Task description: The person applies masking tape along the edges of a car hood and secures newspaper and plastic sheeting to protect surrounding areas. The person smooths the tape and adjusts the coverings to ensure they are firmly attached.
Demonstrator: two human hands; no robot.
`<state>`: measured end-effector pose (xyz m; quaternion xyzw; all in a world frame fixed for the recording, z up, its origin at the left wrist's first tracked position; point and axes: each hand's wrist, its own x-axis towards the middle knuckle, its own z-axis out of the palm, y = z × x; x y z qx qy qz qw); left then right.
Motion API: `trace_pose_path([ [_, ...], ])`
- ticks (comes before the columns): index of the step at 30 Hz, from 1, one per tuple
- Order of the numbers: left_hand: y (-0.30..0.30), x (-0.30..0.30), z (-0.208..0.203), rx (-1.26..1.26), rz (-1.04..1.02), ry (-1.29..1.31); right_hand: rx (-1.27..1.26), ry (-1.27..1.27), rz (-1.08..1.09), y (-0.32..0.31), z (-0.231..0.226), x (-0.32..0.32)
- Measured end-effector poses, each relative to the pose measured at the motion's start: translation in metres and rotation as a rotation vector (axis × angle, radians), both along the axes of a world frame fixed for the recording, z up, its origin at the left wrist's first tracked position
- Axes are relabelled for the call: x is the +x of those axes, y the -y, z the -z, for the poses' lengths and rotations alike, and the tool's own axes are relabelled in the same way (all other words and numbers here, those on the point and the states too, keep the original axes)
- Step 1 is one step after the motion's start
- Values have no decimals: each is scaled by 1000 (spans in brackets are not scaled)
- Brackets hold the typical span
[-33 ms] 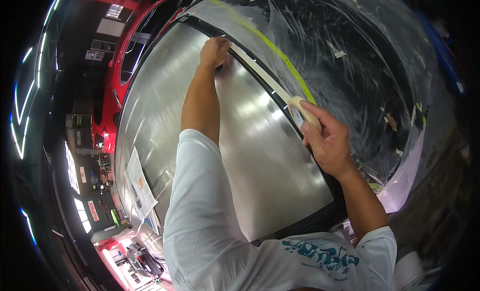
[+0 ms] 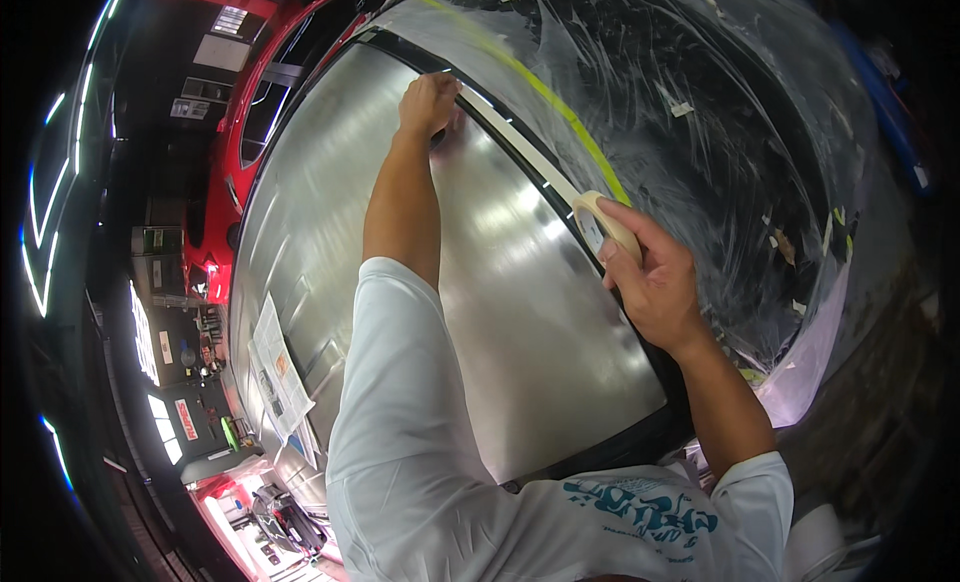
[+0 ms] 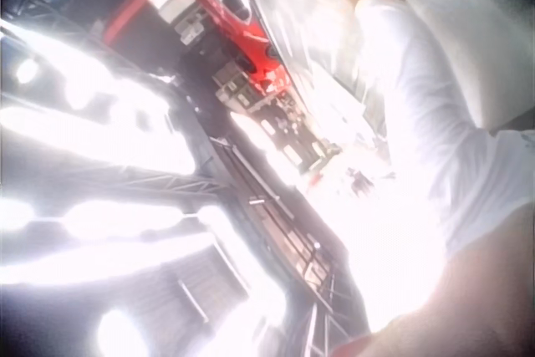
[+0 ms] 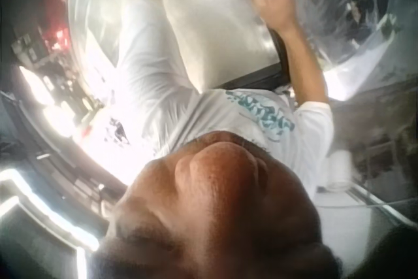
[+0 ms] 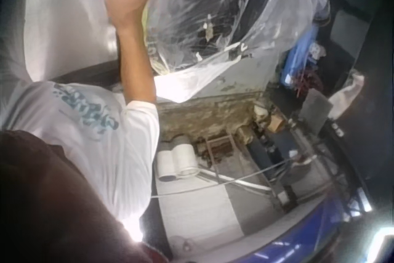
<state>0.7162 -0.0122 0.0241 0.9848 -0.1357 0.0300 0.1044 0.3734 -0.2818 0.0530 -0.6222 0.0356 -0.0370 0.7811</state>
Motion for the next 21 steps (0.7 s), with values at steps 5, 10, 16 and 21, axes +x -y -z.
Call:
trace_pose_path([
  [5,-19,10,13,-14,-62,43,-62,-30,-41,-2,-2,27],
  [10,-22,29,23,-47,-28,51,-122,27,4,-5,9,46],
  [16,-25,33,28,-142,61,64,-129,-39,10,-5,14,52],
  [21,-29,36,32,-130,88,96,-197,9,6,-5,15,58],
])
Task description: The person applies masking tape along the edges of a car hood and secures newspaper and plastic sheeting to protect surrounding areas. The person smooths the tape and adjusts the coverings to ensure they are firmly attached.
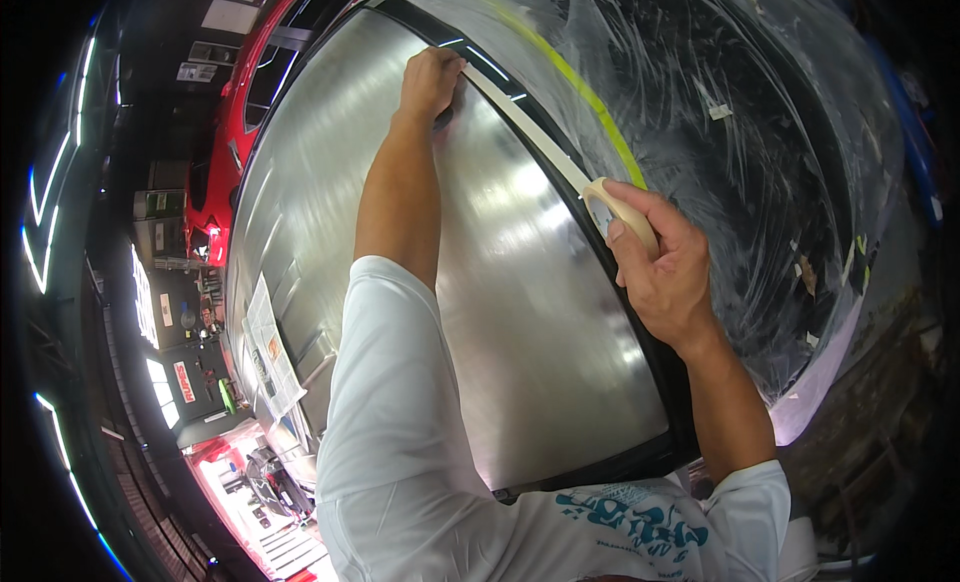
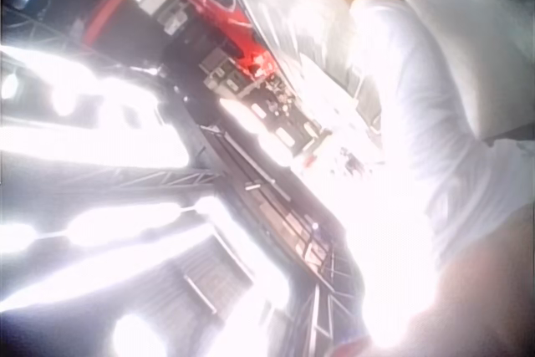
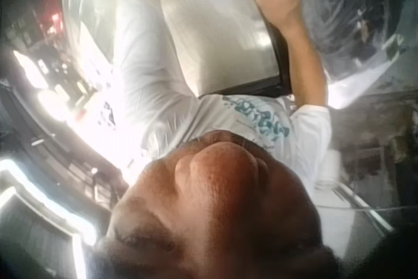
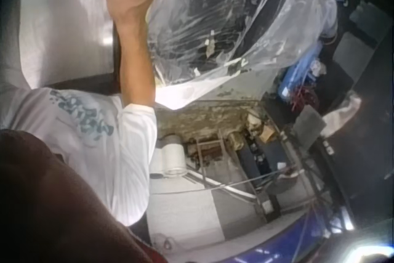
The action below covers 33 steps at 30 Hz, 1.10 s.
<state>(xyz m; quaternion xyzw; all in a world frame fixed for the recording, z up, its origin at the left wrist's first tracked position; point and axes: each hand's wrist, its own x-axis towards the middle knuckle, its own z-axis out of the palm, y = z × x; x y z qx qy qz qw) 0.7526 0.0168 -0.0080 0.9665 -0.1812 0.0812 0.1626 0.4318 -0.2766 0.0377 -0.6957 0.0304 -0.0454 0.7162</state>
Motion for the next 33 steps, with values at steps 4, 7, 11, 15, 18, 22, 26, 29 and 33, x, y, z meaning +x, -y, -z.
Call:
trace_pose_path([
  [4,3,-2,-3,-11,-44,-49,-5,-5,-20,-2,-2,0],
  [7,3,-3,-4,-11,-38,-46,-11,1,-18,-3,-1,0],
  [11,5,-4,-5,30,-29,-29,5,0,-17,-4,2,0],
  [15,6,-6,-6,-26,-55,-54,-1,-4,-20,-4,1,0],
  [18,6,-7,-8,-18,-37,-71,-10,-24,-34,-5,0,-2],
  [22,4,-7,-7,-24,-25,-55,-30,-3,-40,-7,4,-3],
  [26,5,-7,-7,-34,-50,-66,-36,-5,-16,-9,12,-3],
  [29,9,-9,-10,-54,-82,-96,-33,-12,-16,-8,13,-4],
  [33,6,-7,-5,-100,-80,-71,-16,-41,-21,-9,12,-5],
])
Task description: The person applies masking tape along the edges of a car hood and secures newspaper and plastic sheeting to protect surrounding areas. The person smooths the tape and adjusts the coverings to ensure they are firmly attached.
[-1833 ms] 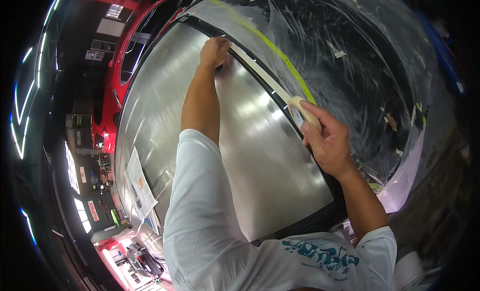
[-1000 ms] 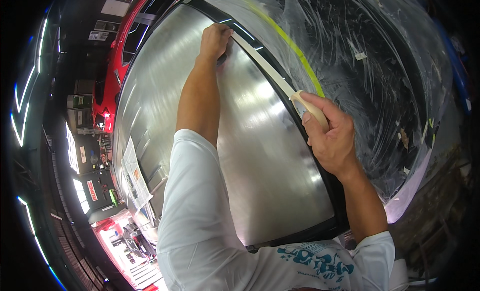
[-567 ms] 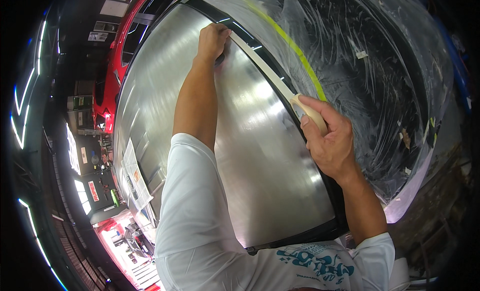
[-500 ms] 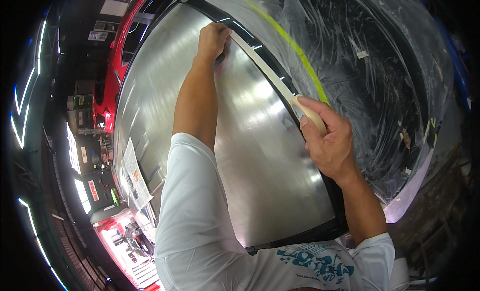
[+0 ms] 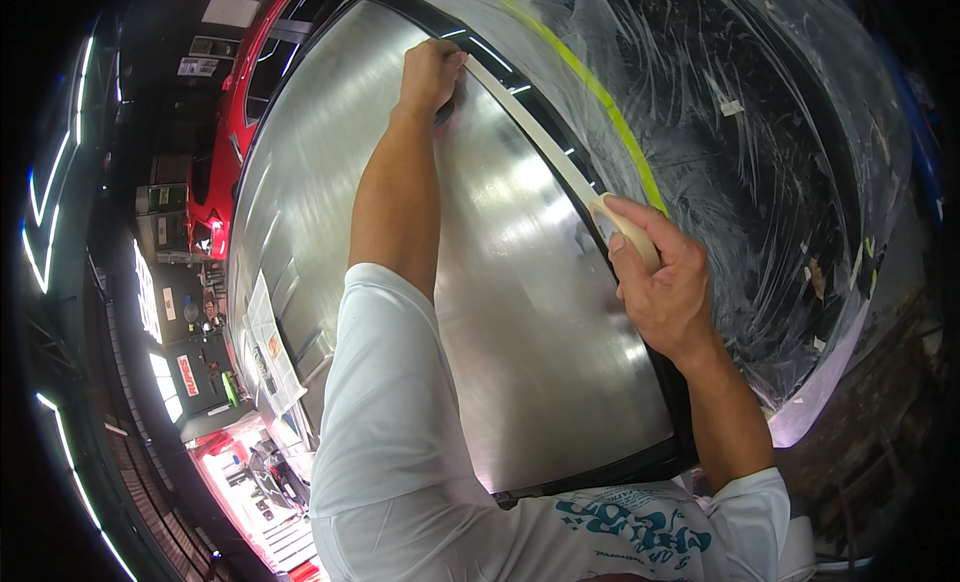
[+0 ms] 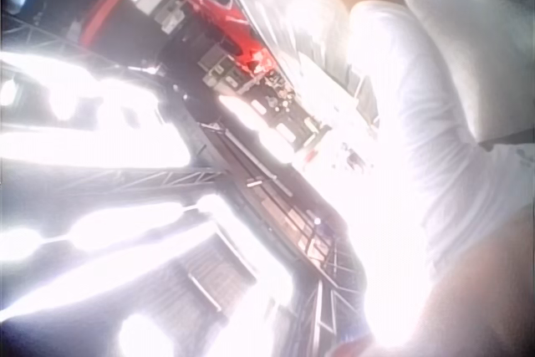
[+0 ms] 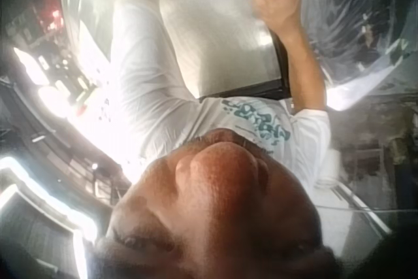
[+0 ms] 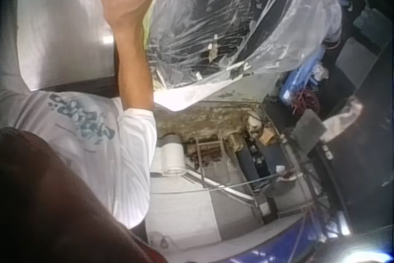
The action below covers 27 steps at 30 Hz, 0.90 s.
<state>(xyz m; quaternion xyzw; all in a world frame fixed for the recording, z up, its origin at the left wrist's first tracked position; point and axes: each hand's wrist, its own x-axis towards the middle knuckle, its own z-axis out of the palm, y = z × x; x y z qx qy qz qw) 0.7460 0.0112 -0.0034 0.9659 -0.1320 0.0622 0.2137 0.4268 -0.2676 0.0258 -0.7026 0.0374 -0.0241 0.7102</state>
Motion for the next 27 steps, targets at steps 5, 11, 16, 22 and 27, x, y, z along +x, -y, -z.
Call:
trace_pose_path([
  [5,1,2,1,41,-19,-12,-28,4,-3,-2,2,-3],
  [11,2,5,1,13,-109,-80,-28,15,5,1,2,-1],
  [16,1,11,0,28,-165,-92,15,-49,-3,2,-5,2],
  [22,-3,19,0,22,-166,-130,32,-77,-16,-2,-4,0],
  [27,-8,14,-3,28,-137,-96,16,-58,-21,-5,-3,2],
])
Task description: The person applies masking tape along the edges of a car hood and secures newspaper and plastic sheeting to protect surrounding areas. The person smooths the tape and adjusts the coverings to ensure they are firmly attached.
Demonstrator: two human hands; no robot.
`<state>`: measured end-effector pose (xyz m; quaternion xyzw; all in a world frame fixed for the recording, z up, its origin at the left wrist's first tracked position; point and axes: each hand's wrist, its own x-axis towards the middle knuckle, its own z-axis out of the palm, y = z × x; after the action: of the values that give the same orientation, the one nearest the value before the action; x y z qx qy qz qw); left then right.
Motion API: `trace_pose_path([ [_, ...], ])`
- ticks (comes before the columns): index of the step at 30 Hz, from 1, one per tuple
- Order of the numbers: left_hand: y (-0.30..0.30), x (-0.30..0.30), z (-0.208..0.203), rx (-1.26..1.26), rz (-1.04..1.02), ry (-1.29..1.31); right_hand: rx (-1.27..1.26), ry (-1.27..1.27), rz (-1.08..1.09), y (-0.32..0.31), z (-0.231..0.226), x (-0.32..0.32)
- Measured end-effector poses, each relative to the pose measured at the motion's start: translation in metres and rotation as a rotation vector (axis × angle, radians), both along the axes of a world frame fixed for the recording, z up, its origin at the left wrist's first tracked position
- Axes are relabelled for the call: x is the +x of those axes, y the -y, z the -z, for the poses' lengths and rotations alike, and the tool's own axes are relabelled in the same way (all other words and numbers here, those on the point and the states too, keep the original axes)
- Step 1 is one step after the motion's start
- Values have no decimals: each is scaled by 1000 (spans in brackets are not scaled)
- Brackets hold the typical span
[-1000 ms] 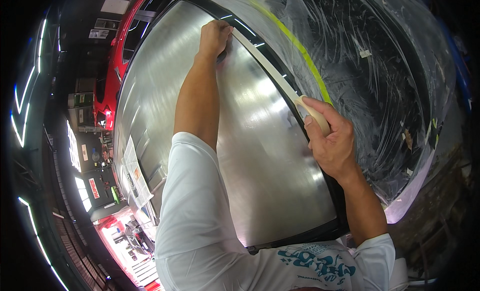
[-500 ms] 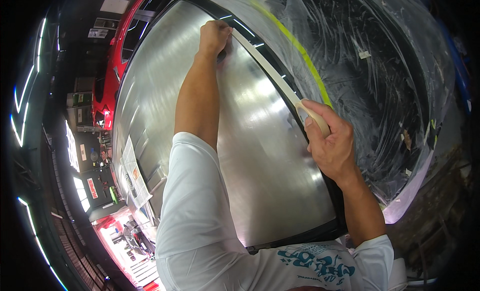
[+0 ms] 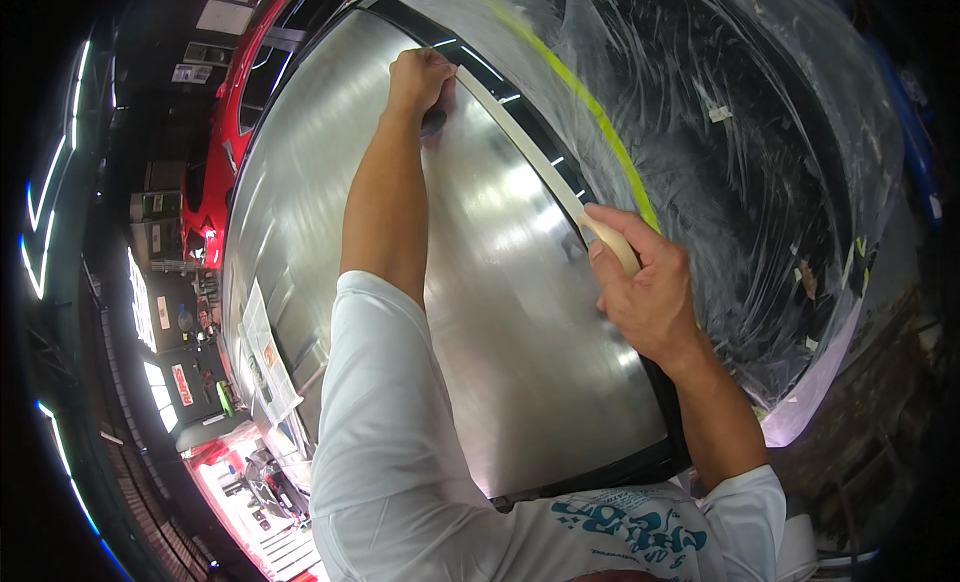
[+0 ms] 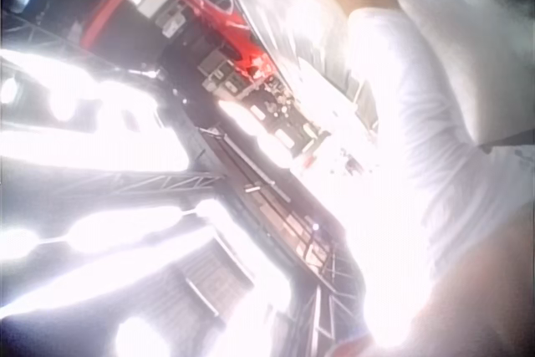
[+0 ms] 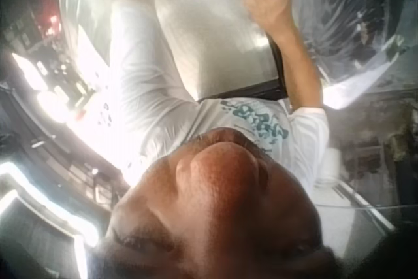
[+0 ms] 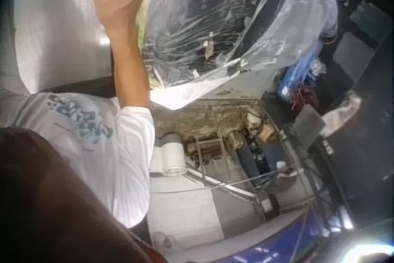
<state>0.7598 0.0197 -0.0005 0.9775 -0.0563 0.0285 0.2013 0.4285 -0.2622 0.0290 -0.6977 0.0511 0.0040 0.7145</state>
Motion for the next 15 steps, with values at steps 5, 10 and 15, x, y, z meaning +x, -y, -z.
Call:
trace_pose_path([
  [5,-8,-16,-25,214,122,183,-4,28,11,-1,5,1],
  [10,1,-50,-36,687,414,222,38,-47,12,-1,-3,3],
  [15,15,-75,-38,932,418,-97,49,-83,-14,-5,-7,3],
])
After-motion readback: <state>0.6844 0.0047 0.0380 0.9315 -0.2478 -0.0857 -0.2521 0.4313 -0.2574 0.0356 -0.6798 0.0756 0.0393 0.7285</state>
